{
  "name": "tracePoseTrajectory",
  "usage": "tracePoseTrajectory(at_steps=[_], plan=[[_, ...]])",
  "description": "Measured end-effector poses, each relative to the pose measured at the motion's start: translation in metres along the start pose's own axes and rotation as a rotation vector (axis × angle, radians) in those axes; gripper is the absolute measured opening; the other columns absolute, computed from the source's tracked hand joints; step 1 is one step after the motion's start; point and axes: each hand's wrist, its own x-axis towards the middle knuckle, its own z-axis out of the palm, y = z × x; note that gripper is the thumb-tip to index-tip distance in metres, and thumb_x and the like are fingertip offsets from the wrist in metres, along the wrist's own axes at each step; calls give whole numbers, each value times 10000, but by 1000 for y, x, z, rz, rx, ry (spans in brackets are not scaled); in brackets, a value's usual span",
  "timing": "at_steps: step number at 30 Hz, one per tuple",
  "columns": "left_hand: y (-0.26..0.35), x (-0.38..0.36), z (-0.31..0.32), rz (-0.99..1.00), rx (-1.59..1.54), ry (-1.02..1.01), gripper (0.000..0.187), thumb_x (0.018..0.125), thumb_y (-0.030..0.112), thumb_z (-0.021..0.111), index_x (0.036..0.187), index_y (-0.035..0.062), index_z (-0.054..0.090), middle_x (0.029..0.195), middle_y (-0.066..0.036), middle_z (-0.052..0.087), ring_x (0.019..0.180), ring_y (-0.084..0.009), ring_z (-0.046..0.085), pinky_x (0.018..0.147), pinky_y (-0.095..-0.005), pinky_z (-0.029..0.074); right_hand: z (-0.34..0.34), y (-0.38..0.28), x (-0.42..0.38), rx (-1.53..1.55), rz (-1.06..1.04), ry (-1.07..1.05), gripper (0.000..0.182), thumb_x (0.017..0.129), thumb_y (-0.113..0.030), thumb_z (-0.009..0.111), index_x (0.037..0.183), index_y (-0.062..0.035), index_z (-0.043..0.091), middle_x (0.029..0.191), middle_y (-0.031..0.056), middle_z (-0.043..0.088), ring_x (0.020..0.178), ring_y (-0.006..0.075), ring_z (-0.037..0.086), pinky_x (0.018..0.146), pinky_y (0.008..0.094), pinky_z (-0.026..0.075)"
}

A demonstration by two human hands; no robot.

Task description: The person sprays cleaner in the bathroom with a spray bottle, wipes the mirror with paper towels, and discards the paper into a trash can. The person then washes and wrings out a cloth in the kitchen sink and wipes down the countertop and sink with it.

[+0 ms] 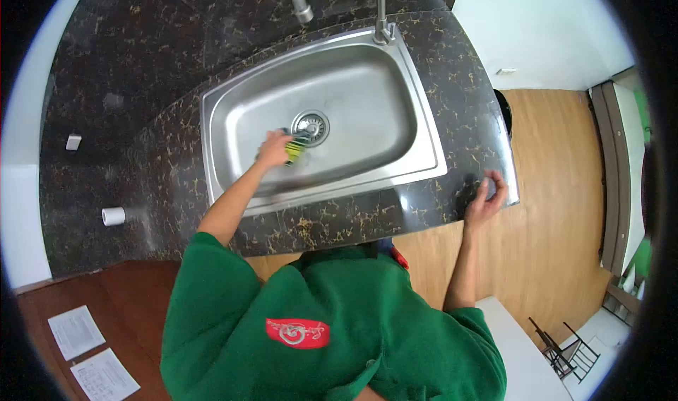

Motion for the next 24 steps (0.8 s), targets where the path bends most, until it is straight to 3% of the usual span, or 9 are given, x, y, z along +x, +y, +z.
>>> tracePoseTrajectory(at_steps=[4, 7, 10, 12, 13, 15, 17, 19, 24], plan=[[90, -12, 19, 381, 81, -251, 406, 673, 59, 572, 1058, 167, 644, 1044, -150, 591, 964, -314, 572, 768, -409, 498, 22, -55, -44, 238, 53, -153, 231, 859, -50, 504, 1077, 28, 518, 970, 105, 592, 932, 190, 537, 866, 317, 407], [113, 1, -7, 251, -132, -591, 389, 660, 45, 558, 1030, 116, 654, 1042, -139, 612, 912, -270, 598, 749, -379, 491, 37, -93, -64, 267, 55, -480, 292, 839, -94, 559, 1102, 23, 511, 951, 109, 600, 913, 209, 562, 843, 335, 431], [126, -17, -63, 279, -685, -719, 504, 642, 19, 507, 1140, 44, 574, 1100, -78, 582, 1003, -156, 545, 811, -330, 468, 62, -124, -94, 325, 170, -830, 598, 792, -179, 648, 1288, -20, 356, 1207, 148, 469, 1134, 258, 448, 930, 360, 387], [146, -53, -75, 374, -1245, -509, 553, 690, 16, 521, 1240, -3, 457, 1130, -71, 549, 1027, -129, 503, 851, -307, 437, 86, -135, -116, 457, 230, -911, 838, 766, -249, 690, 1390, -49, 167, 1379, 146, 254, 1266, 260, 278, 1003, 366, 320], [158, -77, -80, 407, -1295, -436, 548, 808, 104, 547, 1313, 17, 353, 1183, -70, 511, 1059, -146, 483, 891, -281, 405, 98, -140, -120, 454, 79, -804, 747, 793, -246, 672, 1354, -42, 223, 1293, 139, 366, 1183, 224, 373, 961, 343, 358], [154, -108, -81, 486, -1408, -291, 494, 905, 272, 507, 1310, 31, 359, 1224, -58, 476, 1090, -148, 466, 913, -289, 394, 112, -148, -104, 466, 254, -760, 521, 849, -219, 614, 1256, -29, 350, 1116, 106, 502, 1007, 165, 488, 864, 295, 420], [124, -138, -75, 288, -1437, -214, 472, 941, 348, 429, 1298, 43, 383, 1232, -56, 474, 1102, -155, 469, 908, -319, 399, 126, -140, -80, 485, 416, -888, 176, 905, -152, 516, 1018, -18, 534, 806, 26, 581, 756, 82, 526, 664, 250, 449], [88, -174, -66, 159, -1363, -70, 429, 944, 332, 425, 1264, 46, 421, 1213, -66, 495, 1096, -149, 478, 877, -311, 418, 151, -101, -57, 102, 19, -882, 210, 857, -180, 569, 969, -3, 558, 734, 129, 591, 661, 182, 540, 644, 314, 434], [-2, -275, -42, -98, -1400, 374, 274, 934, 256, 450, 1023, 29, 575, 978, -75, 619, 906, -159, 584, 758, -290, 472, 232, -50, 34, -144, -260, -585, 265, 858, -222, 537, 1056, -46, 541, 834, 223, 617, 804, 377, 611, 691, 418, 453]])
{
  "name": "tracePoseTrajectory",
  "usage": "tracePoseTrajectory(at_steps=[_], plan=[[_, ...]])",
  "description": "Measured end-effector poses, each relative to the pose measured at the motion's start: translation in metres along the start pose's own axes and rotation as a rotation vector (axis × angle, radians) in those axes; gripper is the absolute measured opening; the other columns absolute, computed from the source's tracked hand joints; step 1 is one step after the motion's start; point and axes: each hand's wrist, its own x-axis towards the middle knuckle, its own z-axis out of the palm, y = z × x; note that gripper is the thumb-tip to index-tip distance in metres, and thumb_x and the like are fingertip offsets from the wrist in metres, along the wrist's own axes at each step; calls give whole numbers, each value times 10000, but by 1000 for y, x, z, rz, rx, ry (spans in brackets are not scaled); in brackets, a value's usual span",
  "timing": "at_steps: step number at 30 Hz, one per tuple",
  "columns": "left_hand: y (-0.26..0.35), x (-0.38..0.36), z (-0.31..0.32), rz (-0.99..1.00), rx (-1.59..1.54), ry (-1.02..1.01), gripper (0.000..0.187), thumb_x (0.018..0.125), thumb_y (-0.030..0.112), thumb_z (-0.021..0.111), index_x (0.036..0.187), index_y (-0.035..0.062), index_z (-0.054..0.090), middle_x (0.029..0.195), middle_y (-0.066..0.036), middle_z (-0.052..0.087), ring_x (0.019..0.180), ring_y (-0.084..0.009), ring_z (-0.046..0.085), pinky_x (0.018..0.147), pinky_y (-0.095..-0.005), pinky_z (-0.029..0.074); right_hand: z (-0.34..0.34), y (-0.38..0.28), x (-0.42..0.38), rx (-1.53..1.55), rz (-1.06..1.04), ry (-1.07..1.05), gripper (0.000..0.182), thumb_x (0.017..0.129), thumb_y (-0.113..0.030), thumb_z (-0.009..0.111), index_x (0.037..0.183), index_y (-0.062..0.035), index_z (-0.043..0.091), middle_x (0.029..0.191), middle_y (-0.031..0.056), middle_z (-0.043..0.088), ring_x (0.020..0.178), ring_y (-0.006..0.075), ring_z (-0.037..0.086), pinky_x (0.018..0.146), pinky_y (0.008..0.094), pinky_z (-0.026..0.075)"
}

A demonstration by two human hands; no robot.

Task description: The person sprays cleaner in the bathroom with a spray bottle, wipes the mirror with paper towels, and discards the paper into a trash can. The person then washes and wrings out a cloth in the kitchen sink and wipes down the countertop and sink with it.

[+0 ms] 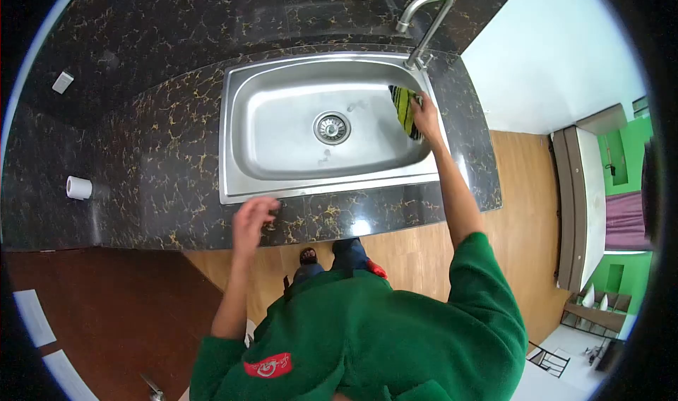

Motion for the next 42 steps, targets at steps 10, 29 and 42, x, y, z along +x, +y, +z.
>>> tracePoseTrajectory(at_steps=[10, 29, 42], plan=[[-118, -20, -63, 269, 282, 1050, 277, 939, 173, 429, 699, 39, 404, 623, 14, 361, 585, -89, 335, 525, -239, 297, 132, 31, -41, -237, -396, -767, 434, 752, -141, 568, 1179, -197, 517, 1430, 129, 269, 1309, 324, 269, 1042, 557, 194], [-112, -20, -63, 304, 601, 1118, 332, 917, 240, 480, 679, 10, 446, 589, -127, 407, 530, -261, 401, 506, -359, 334, 9, -196, -124, 668, 110, -1214, 264, 831, -100, 556, 1087, -45, 520, 960, 45, 571, 898, 113, 501, 813, 255, 404], [20, -59, 53, 637, 388, -248, 586, 797, 223, 651, 1280, 38, 375, 1224, -140, 500, 1111, -281, 496, 884, -360, 418, -102, -269, -227, 140, -306, -740, 463, 605, 93, 504, 1051, -28, 529, 954, 180, 556, 936, 382, 526, 785, 434, 440]])
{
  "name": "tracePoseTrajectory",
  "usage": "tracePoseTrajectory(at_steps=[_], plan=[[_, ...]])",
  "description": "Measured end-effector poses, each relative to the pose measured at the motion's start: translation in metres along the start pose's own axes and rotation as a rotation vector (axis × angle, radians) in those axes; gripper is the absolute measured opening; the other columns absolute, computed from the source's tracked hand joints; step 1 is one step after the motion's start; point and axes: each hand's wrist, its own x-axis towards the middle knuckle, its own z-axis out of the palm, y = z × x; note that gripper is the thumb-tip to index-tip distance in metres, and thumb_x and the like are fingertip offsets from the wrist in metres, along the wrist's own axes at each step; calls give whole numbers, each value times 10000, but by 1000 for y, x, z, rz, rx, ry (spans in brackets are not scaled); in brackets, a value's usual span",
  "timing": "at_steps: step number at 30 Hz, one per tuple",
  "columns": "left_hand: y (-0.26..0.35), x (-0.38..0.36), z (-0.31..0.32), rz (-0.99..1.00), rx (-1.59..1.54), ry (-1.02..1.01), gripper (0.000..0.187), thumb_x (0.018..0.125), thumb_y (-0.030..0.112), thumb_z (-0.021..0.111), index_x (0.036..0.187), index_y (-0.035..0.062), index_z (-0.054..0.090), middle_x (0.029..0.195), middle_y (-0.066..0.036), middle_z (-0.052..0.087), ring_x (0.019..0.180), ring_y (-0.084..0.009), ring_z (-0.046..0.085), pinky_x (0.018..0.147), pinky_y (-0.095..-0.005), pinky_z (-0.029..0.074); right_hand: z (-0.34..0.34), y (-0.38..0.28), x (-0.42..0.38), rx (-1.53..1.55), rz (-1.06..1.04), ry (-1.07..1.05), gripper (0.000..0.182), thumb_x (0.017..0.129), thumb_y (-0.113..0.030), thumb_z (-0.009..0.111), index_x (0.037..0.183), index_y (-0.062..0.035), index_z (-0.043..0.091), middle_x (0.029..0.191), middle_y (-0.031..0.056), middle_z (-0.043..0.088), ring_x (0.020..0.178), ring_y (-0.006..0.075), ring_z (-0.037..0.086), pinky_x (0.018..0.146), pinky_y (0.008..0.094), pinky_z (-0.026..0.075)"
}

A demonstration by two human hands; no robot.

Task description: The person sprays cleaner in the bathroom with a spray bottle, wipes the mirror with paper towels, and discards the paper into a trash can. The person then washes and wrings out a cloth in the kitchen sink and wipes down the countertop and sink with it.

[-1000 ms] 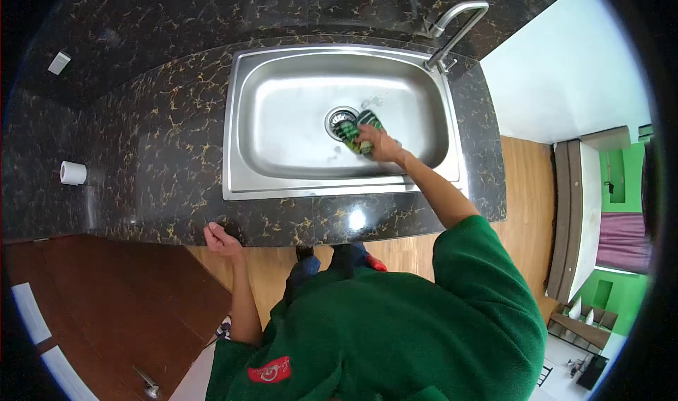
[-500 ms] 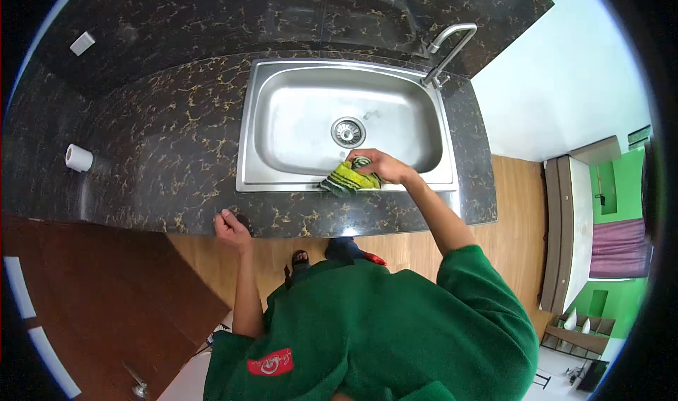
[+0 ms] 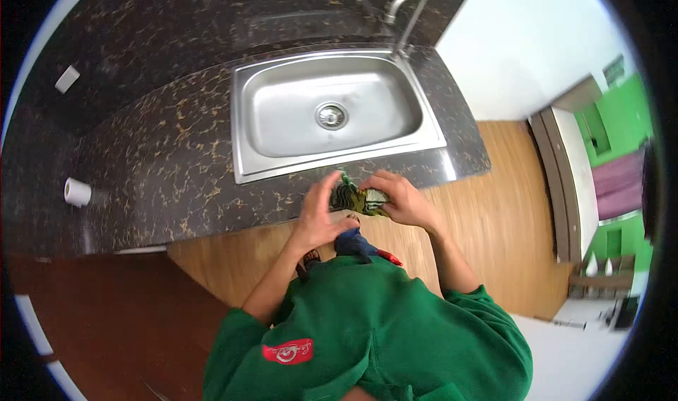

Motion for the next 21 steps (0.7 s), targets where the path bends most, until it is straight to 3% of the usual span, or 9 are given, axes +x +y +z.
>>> tracePoseTrajectory(at_steps=[4, 7, 8, 12, 17, 21], plan=[[4, 0, 51, 18, -187, -309, 612, 752, 93, 629, 1287, 55, 336, 1171, -188, 502, 1073, -333, 504, 896, -396, 416, -7, -16, -56, -30, 127, 40, 483, 615, 79, 515, 1083, -39, 519, 973, 173, 562, 947, 380, 526, 800, 431, 443], [11, -8, 83, -133, -238, -420, 533, 744, 43, 600, 1223, 62, 366, 1106, -199, 513, 1031, -338, 522, 843, -413, 418, -10, -22, -101, 47, 313, 182, 496, 631, 70, 533, 1111, -54, 508, 1015, 171, 567, 975, 375, 525, 824, 419, 443], [11, -14, 100, -100, -261, -280, 360, 767, 11, 559, 1100, 47, 426, 1041, -197, 512, 944, -325, 546, 751, -422, 425, -10, -20, -117, 41, 358, 218, 473, 669, 44, 564, 1125, -64, 503, 1054, 177, 563, 1006, 371, 519, 844, 407, 440], [34, -9, 130, -13, -165, -374, 166, 820, 6, 502, 983, 11, 469, 903, -154, 532, 795, -279, 550, 674, -355, 434, 2, 1, -181, 22, 368, 547, 403, 712, -5, 597, 1101, -68, 518, 1035, 176, 544, 999, 365, 512, 838, 410, 437], [70, 3, 198, 27, -301, -639, 92, 884, 68, 466, 956, 13, 480, 769, -121, 528, 687, -255, 524, 639, -308, 423, 16, 47, -278, -12, 579, 589, 356, 698, -44, 646, 1044, -80, 567, 1056, 151, 522, 1007, 340, 502, 846, 400, 429], [120, 0, 296, 180, -207, -897, 79, 901, 82, 440, 937, 25, 481, 788, -148, 542, 739, -280, 575, 639, -360, 442, 60, 116, -371, -207, 582, 639, 316, 686, -128, 707, 958, -31, 579, 1077, 153, 519, 1043, 332, 480, 873, 409, 410]])
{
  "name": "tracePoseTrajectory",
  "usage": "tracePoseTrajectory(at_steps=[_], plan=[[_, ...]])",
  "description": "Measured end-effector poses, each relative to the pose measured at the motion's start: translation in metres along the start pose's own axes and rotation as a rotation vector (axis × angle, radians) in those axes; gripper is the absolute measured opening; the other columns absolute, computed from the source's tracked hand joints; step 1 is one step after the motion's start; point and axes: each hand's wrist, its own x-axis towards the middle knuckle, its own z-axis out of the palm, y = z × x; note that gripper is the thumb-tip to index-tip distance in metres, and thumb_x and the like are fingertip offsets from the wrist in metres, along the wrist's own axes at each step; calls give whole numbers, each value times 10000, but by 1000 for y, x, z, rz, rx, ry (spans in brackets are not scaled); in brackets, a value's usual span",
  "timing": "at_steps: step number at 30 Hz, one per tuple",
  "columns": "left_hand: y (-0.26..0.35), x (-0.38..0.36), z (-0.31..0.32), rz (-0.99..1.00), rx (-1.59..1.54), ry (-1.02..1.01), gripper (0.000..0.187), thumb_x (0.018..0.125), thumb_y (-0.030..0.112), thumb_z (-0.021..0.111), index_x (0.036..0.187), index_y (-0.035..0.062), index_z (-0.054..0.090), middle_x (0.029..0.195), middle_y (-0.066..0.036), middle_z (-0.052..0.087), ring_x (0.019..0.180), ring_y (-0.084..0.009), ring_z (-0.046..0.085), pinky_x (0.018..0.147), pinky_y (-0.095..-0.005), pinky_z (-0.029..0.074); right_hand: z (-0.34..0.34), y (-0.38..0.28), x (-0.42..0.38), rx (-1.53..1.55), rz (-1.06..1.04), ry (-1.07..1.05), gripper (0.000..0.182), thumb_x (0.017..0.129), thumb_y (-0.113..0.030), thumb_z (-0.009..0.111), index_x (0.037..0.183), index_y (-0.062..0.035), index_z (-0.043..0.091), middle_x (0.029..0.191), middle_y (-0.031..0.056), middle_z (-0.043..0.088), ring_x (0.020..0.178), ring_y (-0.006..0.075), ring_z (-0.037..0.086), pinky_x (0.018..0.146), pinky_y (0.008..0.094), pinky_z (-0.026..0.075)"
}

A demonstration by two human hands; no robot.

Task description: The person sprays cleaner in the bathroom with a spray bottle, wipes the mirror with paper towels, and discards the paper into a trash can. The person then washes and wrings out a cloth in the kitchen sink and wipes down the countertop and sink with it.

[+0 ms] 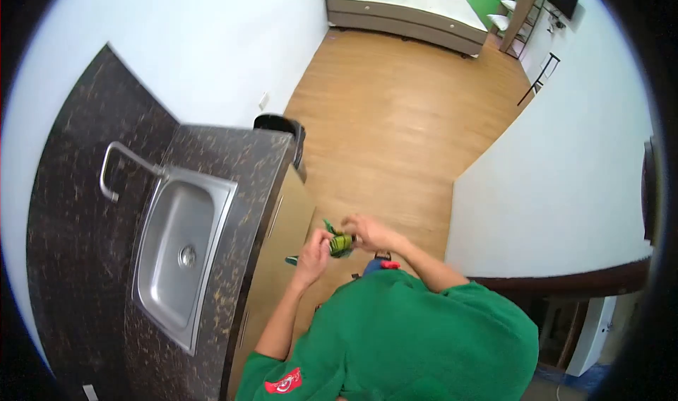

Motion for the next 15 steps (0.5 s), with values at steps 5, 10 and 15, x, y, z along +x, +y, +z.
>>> tracePoseTrajectory(at_steps=[5, 10, 15], plan=[[41, 104, 66, 53, 21, -181, 283, 788, 191, 660, 947, 43, 479, 773, -168, 575, 713, -340, 585, 619, -382, 449, -40, 59, -55, 204, 143, 254, 303, 714, -164, 699, 969, -46, 585, 1054, 148, 553, 989, 328, 515, 815, 413, 434], [62, 186, 105, 126, 258, -479, 337, 744, 220, 699, 954, 55, 492, 735, -150, 578, 711, -360, 571, 594, -413, 432, -121, 114, -88, 250, 370, 163, 218, 740, -173, 692, 872, -39, 582, 782, 140, 589, 758, 305, 574, 640, 405, 441], [47, 259, 145, 250, 342, -630, 352, 726, 241, 707, 964, 70, 513, 770, -168, 593, 747, -370, 564, 615, -442, 422, -182, 163, -112, 290, 526, 195, 199, 794, -228, 660, 831, -45, 589, 723, 145, 608, 682, 222, 603, 577, 379, 442]])
